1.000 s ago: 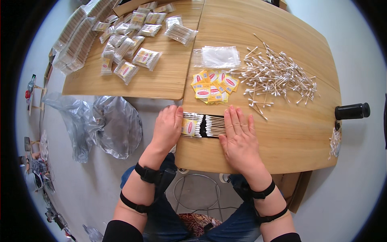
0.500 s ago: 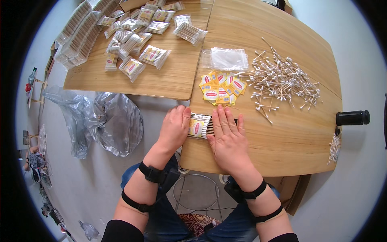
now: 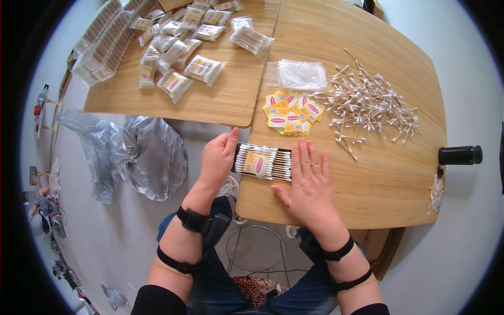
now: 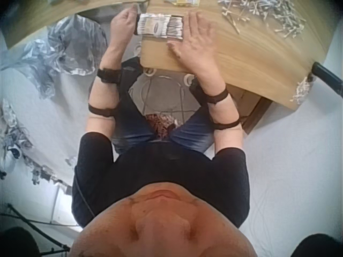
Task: The recorder is organizing and packing cotton swabs into small plastic bags.
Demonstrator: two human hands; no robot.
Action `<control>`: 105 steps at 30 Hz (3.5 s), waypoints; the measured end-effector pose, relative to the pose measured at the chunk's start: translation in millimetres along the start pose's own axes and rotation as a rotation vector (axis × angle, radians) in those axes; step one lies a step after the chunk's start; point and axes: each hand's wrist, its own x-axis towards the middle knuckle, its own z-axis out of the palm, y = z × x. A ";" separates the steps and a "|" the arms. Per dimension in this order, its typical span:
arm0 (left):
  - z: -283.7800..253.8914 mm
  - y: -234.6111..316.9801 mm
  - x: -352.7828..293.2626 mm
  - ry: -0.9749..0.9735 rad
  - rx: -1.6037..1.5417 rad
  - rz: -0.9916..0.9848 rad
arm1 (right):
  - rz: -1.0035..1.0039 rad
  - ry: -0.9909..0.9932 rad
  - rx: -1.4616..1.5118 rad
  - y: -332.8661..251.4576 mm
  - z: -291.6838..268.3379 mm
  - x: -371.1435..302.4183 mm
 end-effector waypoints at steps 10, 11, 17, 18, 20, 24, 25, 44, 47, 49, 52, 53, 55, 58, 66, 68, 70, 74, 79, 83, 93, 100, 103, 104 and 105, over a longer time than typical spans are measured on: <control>10.1 0.8 -4.3 0.053 -0.110 0.023 | -0.005 -0.009 0.075 -25.1 4.2 12.8; 10.1 -1.5 -4.1 0.056 -0.108 0.032 | -0.005 -0.008 0.077 -27.9 5.2 13.5; 12.7 -4.4 -2.0 0.090 -0.015 0.113 | 0.017 0.000 0.103 -32.8 4.5 15.7; 10.2 -2.2 -2.3 0.105 0.041 0.125 | 0.000 0.024 0.130 -34.5 6.9 16.3; 0.2 -3.2 -0.3 0.043 0.093 0.136 | -0.007 0.051 0.139 -29.2 7.2 15.5; -11.8 9.8 4.7 0.053 0.398 0.309 | -0.036 0.282 0.298 7.2 -4.0 13.5; -21.8 18.2 3.0 0.091 0.529 0.352 | -0.001 0.403 0.365 19.2 -7.4 14.7; 115.0 80.1 -40.0 -0.095 0.340 0.864 | 0.090 0.347 0.411 103.6 -34.4 -20.3; 120.8 79.3 -43.9 -0.111 0.334 0.819 | 0.133 0.353 0.456 109.8 -33.5 -26.0; 121.8 80.0 -48.3 -0.117 0.343 0.801 | 0.177 0.356 0.471 113.6 -32.6 -28.4; 121.0 84.6 -61.8 -0.241 0.407 0.840 | 0.223 0.416 0.497 115.3 -30.8 -27.8; 122.1 85.9 -68.7 -0.338 0.427 0.838 | 0.221 0.421 0.490 115.5 -30.9 -27.6; 126.5 89.8 -83.3 -0.474 0.503 0.830 | 0.222 0.425 0.481 115.7 -32.0 -28.3; 132.2 90.9 -92.4 -0.505 0.572 0.883 | 0.200 0.403 0.466 113.9 -36.1 -29.3; 118.1 76.1 -66.8 -0.314 0.574 0.917 | 0.099 0.360 0.445 106.9 -35.0 -25.4; 112.4 81.6 -66.2 -0.328 0.542 0.910 | 0.099 0.357 0.456 105.9 -34.2 -24.0; 115.5 86.0 -72.8 -0.339 0.549 0.892 | 0.097 0.352 0.466 105.0 -34.2 -22.9; 118.7 80.8 -75.8 -0.354 0.571 0.897 | 0.106 0.369 0.480 105.6 -34.6 -22.4; 108.5 71.9 -63.1 -0.301 0.578 0.888 | 0.099 0.370 0.491 104.5 -36.7 -20.8; 109.7 77.0 -61.0 -0.201 0.479 0.832 | 0.079 0.348 0.493 108.1 -38.5 -21.3; 119.7 71.3 -68.1 -0.299 0.368 0.766 | 0.106 0.481 0.376 109.4 -37.7 -0.7; 131.7 70.9 -70.9 -0.259 0.147 0.690 | 0.173 0.566 0.307 122.2 -20.3 0.3; 131.2 70.7 -69.4 -0.265 0.142 0.705 | 0.249 0.490 0.320 120.7 -26.5 -1.3; 131.1 70.6 -68.7 -0.270 0.124 0.690 | 0.273 0.492 0.396 119.7 -27.9 -2.0; 130.5 70.9 -68.3 -0.270 0.124 0.689 | 0.296 0.493 0.471 119.4 -28.2 -3.0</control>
